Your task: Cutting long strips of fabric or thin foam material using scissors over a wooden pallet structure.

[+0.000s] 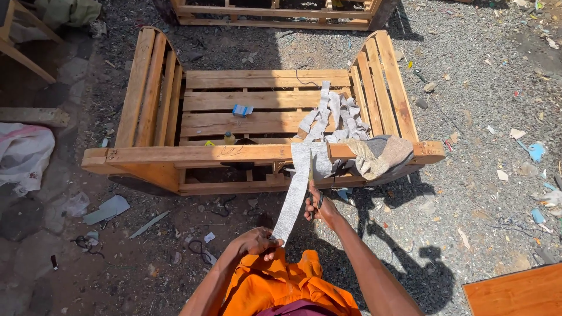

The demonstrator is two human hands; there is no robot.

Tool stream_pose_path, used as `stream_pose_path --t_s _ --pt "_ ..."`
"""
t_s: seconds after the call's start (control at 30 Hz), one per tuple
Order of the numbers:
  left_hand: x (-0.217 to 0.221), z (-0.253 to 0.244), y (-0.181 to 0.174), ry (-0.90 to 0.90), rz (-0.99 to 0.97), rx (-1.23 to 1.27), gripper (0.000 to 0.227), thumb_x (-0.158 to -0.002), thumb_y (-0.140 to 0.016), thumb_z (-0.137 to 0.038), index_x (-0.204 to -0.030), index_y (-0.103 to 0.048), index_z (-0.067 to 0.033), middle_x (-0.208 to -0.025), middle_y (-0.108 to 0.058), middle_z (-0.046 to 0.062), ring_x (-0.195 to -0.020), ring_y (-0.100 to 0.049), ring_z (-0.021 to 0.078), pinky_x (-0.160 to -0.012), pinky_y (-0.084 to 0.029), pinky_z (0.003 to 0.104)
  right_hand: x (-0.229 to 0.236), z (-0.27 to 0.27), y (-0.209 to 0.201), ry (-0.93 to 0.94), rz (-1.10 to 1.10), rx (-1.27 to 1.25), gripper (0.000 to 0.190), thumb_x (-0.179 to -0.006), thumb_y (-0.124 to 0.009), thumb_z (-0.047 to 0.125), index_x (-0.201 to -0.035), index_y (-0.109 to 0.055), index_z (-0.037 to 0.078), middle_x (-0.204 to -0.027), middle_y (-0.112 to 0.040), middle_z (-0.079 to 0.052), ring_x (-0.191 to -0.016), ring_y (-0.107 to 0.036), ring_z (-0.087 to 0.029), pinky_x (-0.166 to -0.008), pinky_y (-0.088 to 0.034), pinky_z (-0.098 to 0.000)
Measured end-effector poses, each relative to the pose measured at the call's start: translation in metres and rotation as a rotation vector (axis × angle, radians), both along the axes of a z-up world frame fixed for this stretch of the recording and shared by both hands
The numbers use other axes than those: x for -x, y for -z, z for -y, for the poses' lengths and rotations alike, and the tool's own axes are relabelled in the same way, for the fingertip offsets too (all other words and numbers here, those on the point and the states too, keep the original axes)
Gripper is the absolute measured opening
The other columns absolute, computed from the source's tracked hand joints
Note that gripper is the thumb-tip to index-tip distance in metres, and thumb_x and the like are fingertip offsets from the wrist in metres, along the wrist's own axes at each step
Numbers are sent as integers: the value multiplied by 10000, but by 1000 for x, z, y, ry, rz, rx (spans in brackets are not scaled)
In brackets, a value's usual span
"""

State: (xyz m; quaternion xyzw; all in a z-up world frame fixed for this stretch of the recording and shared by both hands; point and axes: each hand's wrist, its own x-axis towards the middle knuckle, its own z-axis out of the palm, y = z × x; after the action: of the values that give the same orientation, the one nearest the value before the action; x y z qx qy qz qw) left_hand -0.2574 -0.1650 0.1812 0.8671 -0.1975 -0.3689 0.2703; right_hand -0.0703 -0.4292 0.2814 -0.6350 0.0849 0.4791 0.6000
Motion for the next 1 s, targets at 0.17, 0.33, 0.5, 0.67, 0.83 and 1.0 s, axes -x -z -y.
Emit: stream_pose_path --t_s 0.17,0.33,0.5,0.67,0.83,1.0 --pt "-12 -32 13 -10 51 72 211 -1344 -660 -294 -1480 -819 -273 -1017 -873 -81 -994 -726 165 -1134 -521 365 -28 -17 8 140 33 16 496 -1148 -852 547 -1376 -896 109 -690 -514 33 -622 -579 -197 -640 -448 -431" --pt "-35 -59 -47 -807 -575 88 324 -1280 -892 -337 -1052 -786 -134 -949 -779 -5 -842 -639 136 -720 -469 362 -34 -30 31 96 13 0 698 -1107 -727 834 -888 -668 173 -707 -631 -14 -696 -699 -257 -770 -596 -472" --pt "-27 -87 -13 -808 -778 -11 218 -1292 -761 -289 -1128 -706 -156 -1129 -744 5 -985 -667 145 -824 -563 344 -60 -48 45 29 -84 6 809 -1124 -484 956 -1012 -630 169 -795 -603 -15 -775 -718 -263 -824 -599 -476" --pt "-43 -114 -2 -263 -663 -232 451 -1382 -539 -636 -1281 -772 -262 -1170 -765 -24 -915 -644 212 -820 -500 417 -63 -67 92 304 -87 66 608 -1102 -846 689 -947 -750 108 -685 -542 -57 -651 -646 -322 -705 -612 -620" --pt "-43 -145 16 -312 -774 -218 350 -1214 -735 -214 -874 -654 -249 -835 -645 -72 -720 -490 108 -649 -381 354 -70 -85 85 179 -29 86 743 -1117 -686 815 -891 -732 109 -668 -647 -57 -654 -786 -293 -701 -647 -487" --pt "-34 -149 18 -201 -816 -262 301 -1272 -809 -329 -986 -768 -243 -887 -656 -88 -712 -558 88 -637 -440 379 -98 -87 74 141 -141 144 788 -1071 -632 907 -899 -696 141 -678 -614 -33 -667 -772 -284 -750 -659 -493"
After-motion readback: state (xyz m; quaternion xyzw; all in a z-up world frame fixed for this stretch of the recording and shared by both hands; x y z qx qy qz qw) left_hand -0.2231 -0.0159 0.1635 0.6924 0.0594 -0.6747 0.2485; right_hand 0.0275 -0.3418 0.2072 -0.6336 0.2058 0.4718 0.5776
